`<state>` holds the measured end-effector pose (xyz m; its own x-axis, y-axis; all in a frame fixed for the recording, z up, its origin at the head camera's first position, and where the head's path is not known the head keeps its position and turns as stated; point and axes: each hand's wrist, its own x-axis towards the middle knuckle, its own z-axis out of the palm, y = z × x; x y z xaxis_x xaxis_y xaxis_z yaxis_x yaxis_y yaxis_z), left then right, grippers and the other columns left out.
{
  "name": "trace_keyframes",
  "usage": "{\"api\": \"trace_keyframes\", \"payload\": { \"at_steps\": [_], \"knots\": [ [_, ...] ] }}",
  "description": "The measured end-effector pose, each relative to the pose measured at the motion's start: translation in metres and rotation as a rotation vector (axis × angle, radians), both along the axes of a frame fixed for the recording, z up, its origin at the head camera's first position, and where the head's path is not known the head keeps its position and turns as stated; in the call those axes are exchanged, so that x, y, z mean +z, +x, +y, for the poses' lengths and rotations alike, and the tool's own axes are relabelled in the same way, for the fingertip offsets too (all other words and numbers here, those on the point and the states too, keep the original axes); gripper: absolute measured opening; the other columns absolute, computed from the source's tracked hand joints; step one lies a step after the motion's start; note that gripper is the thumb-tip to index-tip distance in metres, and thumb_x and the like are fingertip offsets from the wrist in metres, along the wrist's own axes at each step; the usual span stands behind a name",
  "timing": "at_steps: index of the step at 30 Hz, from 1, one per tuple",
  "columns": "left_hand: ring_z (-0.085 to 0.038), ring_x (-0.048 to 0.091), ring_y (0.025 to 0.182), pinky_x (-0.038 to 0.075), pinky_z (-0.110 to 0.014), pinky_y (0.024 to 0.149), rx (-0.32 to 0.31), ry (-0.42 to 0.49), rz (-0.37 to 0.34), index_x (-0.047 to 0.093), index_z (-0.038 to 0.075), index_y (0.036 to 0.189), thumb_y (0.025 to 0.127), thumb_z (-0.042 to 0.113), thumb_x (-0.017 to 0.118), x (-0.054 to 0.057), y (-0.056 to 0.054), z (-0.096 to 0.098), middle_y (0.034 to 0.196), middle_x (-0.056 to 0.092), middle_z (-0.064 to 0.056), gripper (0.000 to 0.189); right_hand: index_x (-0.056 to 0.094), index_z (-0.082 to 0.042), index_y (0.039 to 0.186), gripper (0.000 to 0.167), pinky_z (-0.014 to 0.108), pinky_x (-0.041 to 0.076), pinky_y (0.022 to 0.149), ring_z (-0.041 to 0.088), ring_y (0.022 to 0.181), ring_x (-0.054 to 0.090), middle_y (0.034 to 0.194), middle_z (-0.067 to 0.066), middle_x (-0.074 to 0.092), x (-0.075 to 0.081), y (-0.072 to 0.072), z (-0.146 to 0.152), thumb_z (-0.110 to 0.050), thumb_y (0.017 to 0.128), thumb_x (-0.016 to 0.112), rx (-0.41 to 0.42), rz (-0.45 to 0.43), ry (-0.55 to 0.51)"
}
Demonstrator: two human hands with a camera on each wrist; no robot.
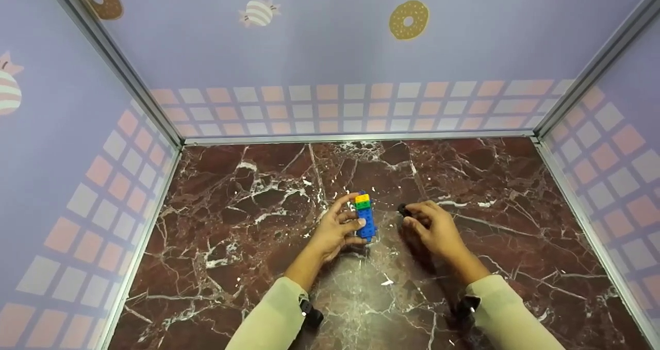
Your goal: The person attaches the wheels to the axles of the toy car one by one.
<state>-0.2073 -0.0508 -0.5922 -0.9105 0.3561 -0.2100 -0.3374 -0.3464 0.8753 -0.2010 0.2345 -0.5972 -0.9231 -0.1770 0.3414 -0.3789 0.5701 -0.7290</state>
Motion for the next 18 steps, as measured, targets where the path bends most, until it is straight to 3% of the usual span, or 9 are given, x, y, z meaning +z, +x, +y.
{"api": "trace_keyframes", "payload": {
  "at_steps": [7, 13, 18],
  "knots": [
    [-0.033, 0.073, 0.105, 0.073, -0.048, 0.081, -0.008, 0.009, 0.005, 0.043, 0.018, 0.167, 0.102, -0.008, 0.07, 0.002, 0.003, 0.0, 0.119, 0.063, -0.013, 0.075, 0.08, 0.003, 0.114, 0.021, 0.017, 0.067, 0.084, 0.025, 0.095, 0.078, 0.111, 0.014, 0.076, 0.009, 0.001, -0.008, 0.007, 0.094, 0.083, 0.022, -0.01, -0.158],
    [-0.032, 0.075, 0.102, 0.073, -0.047, 0.08, -0.009, 0.026, 0.006, 0.043, 0.018, 0.168, 0.103, -0.008, 0.069, 0.001, 0.004, 0.003, 0.116, 0.064, -0.01, 0.075, 0.08, 0.002, 0.115, 0.021, 0.014, 0.066, 0.086, 0.032, 0.098, 0.08, 0.113, 0.015, 0.077, 0.02, 0.0, -0.016, 0.006, 0.094, 0.083, 0.045, 0.005, -0.195],
    [-0.034, 0.077, 0.101, 0.073, -0.049, 0.081, -0.015, 0.036, 0.003, 0.045, 0.018, 0.168, 0.102, -0.008, 0.07, 0.001, 0.007, 0.006, 0.116, 0.068, -0.011, 0.075, 0.08, 0.002, 0.115, 0.022, 0.016, 0.067, 0.086, 0.029, 0.099, 0.08, 0.113, 0.013, 0.078, 0.026, -0.001, -0.023, 0.006, 0.094, 0.084, 0.038, -0.011, -0.197]
  ]
}}
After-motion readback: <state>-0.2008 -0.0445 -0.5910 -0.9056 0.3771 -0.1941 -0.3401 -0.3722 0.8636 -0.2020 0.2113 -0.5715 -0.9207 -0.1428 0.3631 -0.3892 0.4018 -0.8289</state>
